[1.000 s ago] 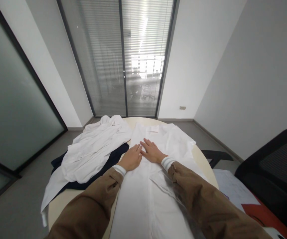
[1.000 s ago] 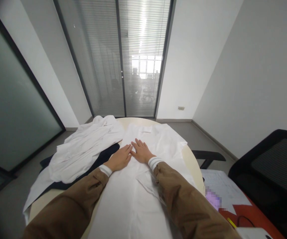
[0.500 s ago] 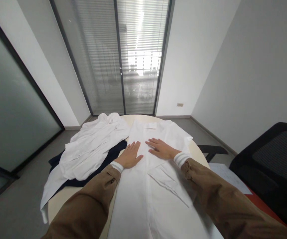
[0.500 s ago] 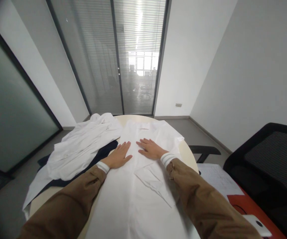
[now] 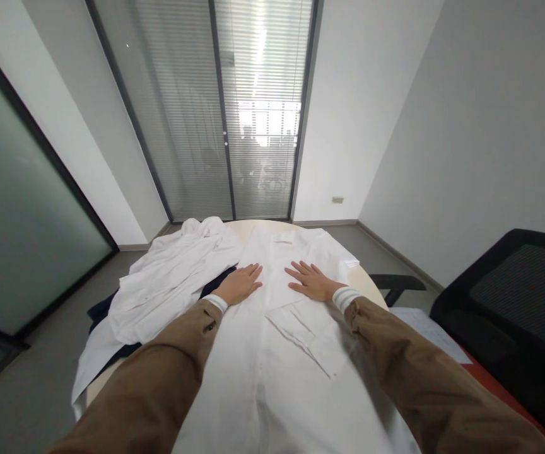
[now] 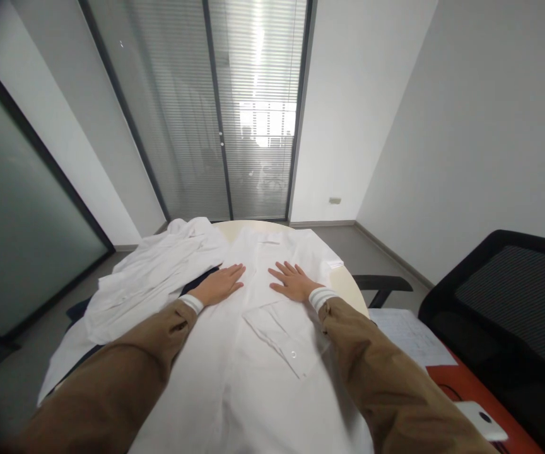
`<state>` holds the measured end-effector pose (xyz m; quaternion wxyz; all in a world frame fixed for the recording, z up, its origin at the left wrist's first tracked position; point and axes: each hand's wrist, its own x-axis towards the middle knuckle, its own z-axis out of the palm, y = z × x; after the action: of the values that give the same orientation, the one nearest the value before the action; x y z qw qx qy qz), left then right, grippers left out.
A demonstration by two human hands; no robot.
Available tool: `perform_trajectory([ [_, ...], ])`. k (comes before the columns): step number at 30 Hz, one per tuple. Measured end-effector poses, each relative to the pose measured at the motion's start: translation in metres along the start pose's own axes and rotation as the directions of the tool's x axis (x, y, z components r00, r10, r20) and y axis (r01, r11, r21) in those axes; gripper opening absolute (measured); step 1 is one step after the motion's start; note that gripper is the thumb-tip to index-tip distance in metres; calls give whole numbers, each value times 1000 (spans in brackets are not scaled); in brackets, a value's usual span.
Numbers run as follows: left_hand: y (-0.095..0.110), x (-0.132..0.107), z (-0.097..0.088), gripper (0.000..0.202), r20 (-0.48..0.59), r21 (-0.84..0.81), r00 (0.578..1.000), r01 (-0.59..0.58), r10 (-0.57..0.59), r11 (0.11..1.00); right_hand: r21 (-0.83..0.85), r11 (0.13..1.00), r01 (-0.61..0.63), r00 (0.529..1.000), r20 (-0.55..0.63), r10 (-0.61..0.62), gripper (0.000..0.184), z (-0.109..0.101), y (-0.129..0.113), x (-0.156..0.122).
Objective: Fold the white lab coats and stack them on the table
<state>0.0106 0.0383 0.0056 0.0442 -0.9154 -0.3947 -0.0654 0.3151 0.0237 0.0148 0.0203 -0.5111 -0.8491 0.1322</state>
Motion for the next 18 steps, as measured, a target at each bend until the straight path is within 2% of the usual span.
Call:
perform_trajectory([
  [3, 1, 3, 0, 47, -18, 49, 999, 36, -35, 998, -11, 1000, -9, 1000, 3, 9, 75, 2, 0, 7],
  [5, 9, 3, -5, 46, -11, 71, 999, 31, -30, 997, -20, 1000, -8, 1000, -6, 7, 75, 3, 1, 9],
  [7, 29, -1, -15, 47, 1, 65, 999, -44, 44, 997, -26, 1000, -2, 1000, -25, 2, 75, 5, 2, 9],
  [9, 58, -9, -30, 50, -16, 8, 977, -215, 215, 977, -33, 999, 4, 999, -44, -5, 74, 6, 4, 9],
  [11, 93, -21, -45, 56, -36, -92, 901, -435, 433, 896, -39, 999, 10, 998, -57, -12, 73, 7, 5, 9],
  [13, 127, -36, -56, 59, -48, -209, 757, -646, 652, 734, -43, 999, 11, 998, -57, -14, 73, 7, 6, 8],
  [16, 162, -56, -61, 63, -87, -266, 595, -787, 799, 556, -44, 999, 11, 999, -41, -13, 74, 6, 5, 7],
  [18, 171, -66, -60, 70, -71, -218, 539, -829, 839, 514, -45, 999, 12, 999, -33, -14, 75, 4, 3, 6],
])
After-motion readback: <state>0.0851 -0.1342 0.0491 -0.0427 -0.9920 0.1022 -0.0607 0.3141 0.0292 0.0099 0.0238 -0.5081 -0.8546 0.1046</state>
